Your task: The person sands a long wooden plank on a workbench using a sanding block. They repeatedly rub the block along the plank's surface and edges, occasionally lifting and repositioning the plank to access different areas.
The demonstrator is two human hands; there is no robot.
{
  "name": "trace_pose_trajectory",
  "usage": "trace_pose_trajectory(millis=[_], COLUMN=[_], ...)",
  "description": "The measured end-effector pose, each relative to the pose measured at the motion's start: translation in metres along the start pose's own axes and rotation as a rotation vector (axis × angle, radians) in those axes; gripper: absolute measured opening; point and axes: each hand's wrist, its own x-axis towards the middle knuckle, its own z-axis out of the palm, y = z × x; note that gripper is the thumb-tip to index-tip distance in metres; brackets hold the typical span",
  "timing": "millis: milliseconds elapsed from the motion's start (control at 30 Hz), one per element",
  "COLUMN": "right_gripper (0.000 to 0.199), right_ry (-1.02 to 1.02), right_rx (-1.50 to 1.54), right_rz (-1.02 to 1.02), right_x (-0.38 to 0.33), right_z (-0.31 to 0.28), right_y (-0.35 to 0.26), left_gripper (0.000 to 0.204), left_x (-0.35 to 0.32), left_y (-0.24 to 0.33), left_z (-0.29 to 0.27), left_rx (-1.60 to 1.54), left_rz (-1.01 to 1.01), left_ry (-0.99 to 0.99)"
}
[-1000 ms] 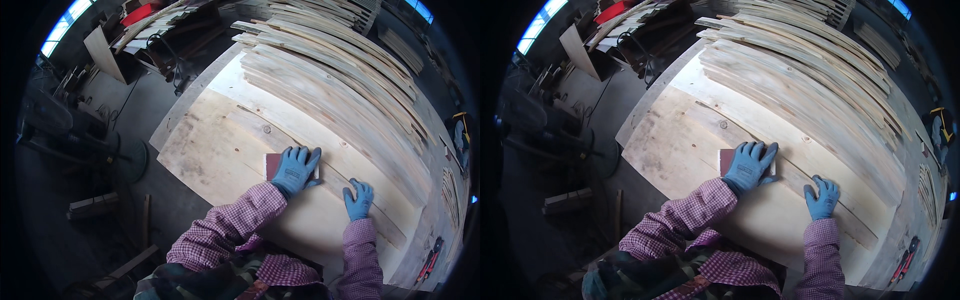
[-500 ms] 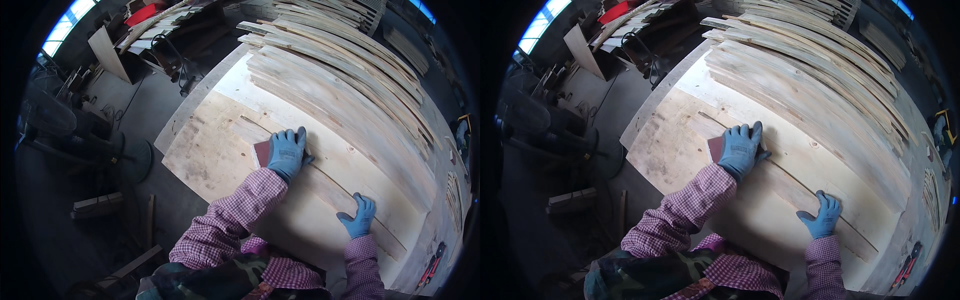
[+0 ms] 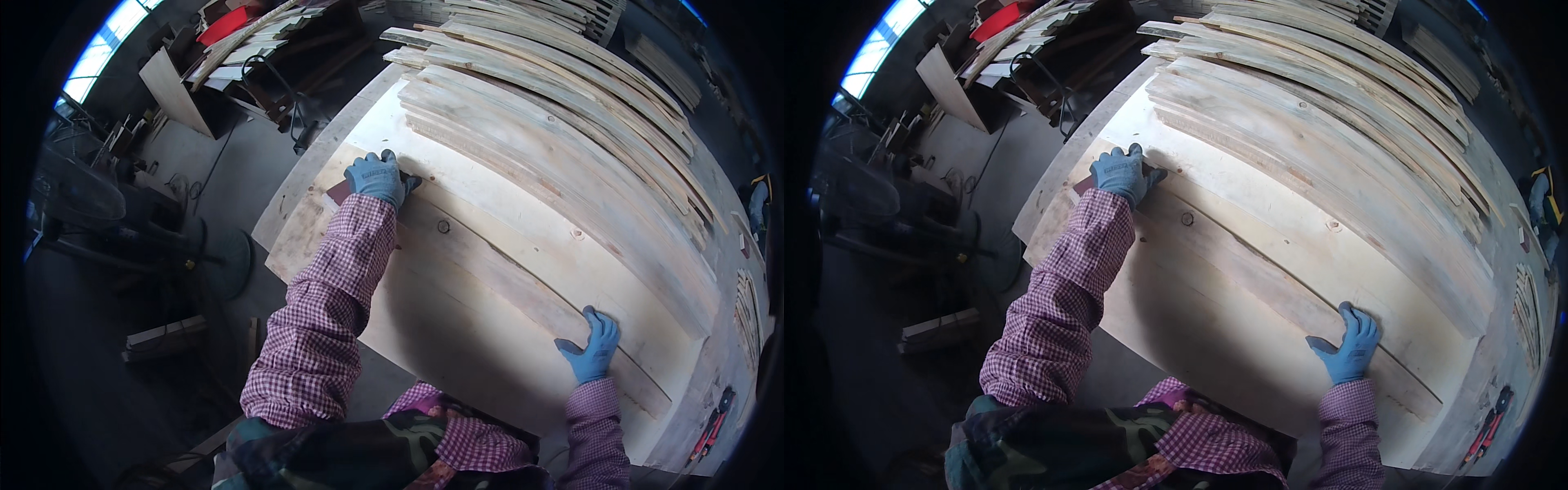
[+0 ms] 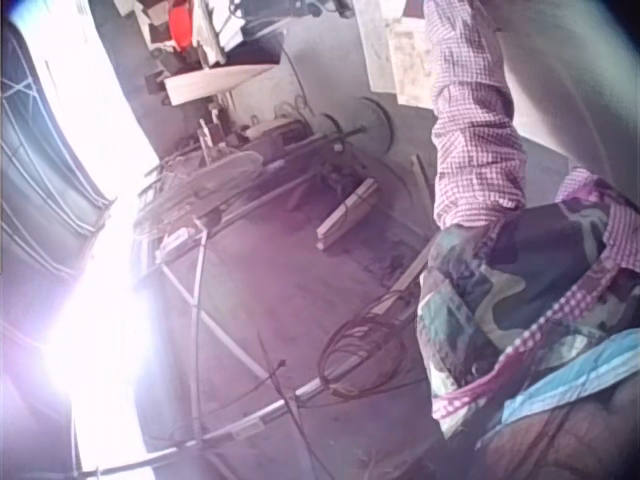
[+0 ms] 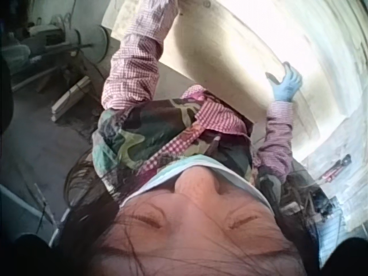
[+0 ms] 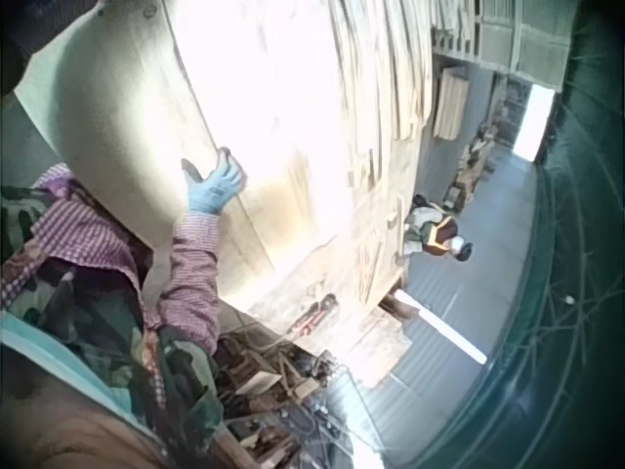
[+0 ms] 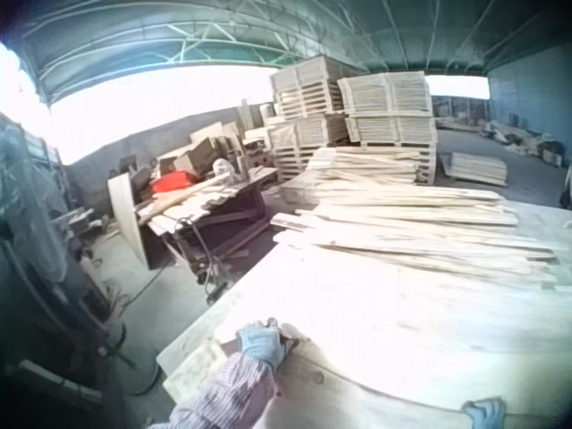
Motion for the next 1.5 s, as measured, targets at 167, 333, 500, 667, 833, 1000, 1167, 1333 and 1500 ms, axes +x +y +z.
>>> trace_pose_trajectory(millis=[167, 333, 500, 667, 833, 1000, 1167, 1333, 1500], right_gripper=[0.087, 0.086, 0.085, 0.085, 0.085, 0.087, 0.088, 0.090, 0.098], right_ry=[-0.015, -0.031, -0.002, -0.029, -0.016, -0.055, -0.092, -0.091, -0.163], right_rx=[0.014, 0.042, -0.003, 0.026, -0.007, -0.008, -0.041, -0.036, -0.025], right_rz=[0.020, 0.071, -0.005, 0.050, 0.022, 0.068, 0.082, 0.086, 0.028], right_x=[-0.001, -0.001, 0.002, 0.000, -0.001, 0.007, 0.001, -0.001, 0.005], right_z=[-0.001, -0.006, -0.003, -0.004, -0.005, -0.007, -0.004, -0.004, -0.012], right_y=[0.003, 0.001, 0.000, 0.000, 0.002, -0.003, -0.003, 0.002, 0.007], left_gripper=[0.078, 0.075, 0.072, 0.081, 0.082, 0.073, 0.074, 0.075, 0.082], left_x=[-0.074, -0.064, -0.008, -0.090, -0.094, 0.006, -0.012, -0.128, -0.190], left_y=[0.059, 0.030, -0.010, 0.079, 0.065, -0.020, 0.016, 0.164, 0.225], left_z=[0.002, 0.006, -0.006, 0.011, 0.007, -0.002, -0.006, -0.005, -0.013], left_rx=[-0.103, -0.200, -0.059, -0.128, -0.328, -0.104, 0.032, -0.098, -0.174], left_rz=[0.326, 0.315, 0.005, 0.392, 0.520, 0.045, 0.152, 0.704, 0.988], left_ry=[-0.030, 0.152, -0.046, 0.048, 0.031, -0.068, -0.067, -0.109, -0.165])
